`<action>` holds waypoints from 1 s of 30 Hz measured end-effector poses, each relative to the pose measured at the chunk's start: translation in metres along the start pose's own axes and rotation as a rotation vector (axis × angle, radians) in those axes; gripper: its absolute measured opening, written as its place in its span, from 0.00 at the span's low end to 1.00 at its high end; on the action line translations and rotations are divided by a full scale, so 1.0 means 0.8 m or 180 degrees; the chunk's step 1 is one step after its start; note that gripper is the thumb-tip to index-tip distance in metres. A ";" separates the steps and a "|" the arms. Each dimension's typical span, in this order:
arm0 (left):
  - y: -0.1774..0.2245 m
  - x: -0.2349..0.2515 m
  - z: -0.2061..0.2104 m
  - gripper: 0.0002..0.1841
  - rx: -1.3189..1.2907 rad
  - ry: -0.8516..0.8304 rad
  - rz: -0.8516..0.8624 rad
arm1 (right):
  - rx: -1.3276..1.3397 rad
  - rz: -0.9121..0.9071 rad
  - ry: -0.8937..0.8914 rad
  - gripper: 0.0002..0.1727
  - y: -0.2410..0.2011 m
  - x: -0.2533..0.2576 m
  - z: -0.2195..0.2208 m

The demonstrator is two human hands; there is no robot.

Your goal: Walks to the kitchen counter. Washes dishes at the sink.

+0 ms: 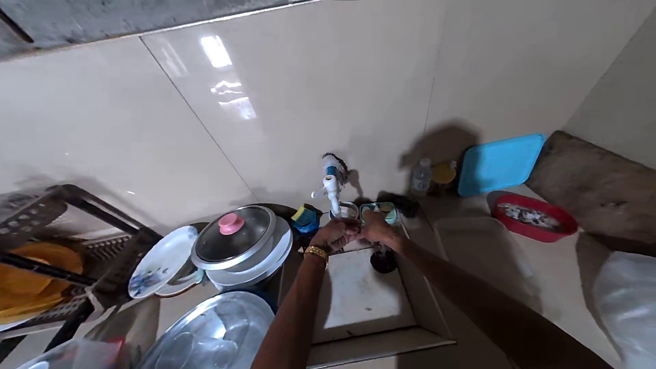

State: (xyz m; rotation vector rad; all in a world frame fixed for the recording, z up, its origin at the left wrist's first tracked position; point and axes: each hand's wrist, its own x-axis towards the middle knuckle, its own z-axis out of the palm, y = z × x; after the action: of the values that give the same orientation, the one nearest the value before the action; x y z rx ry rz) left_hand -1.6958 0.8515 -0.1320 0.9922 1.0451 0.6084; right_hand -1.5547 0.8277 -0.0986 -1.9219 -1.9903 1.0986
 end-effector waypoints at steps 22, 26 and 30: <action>0.027 -0.029 -0.035 0.12 0.1888 0.0436 -0.0296 | 0.2091 -0.0170 -0.0814 0.09 0.042 0.055 0.069; 0.066 -0.055 -0.036 0.25 0.2602 0.1484 0.0497 | 0.2183 0.0017 -0.1195 0.10 0.038 0.055 0.082; 0.092 -0.069 -0.014 0.28 0.2789 0.2056 0.1932 | 0.2226 -0.0211 -0.1190 0.09 0.032 0.050 0.085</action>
State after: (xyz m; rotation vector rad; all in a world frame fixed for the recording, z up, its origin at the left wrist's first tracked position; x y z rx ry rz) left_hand -1.7262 0.8439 -0.0450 2.0006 1.6527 1.0390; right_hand -1.5807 0.8356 -0.1771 -1.3432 -1.4783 1.9168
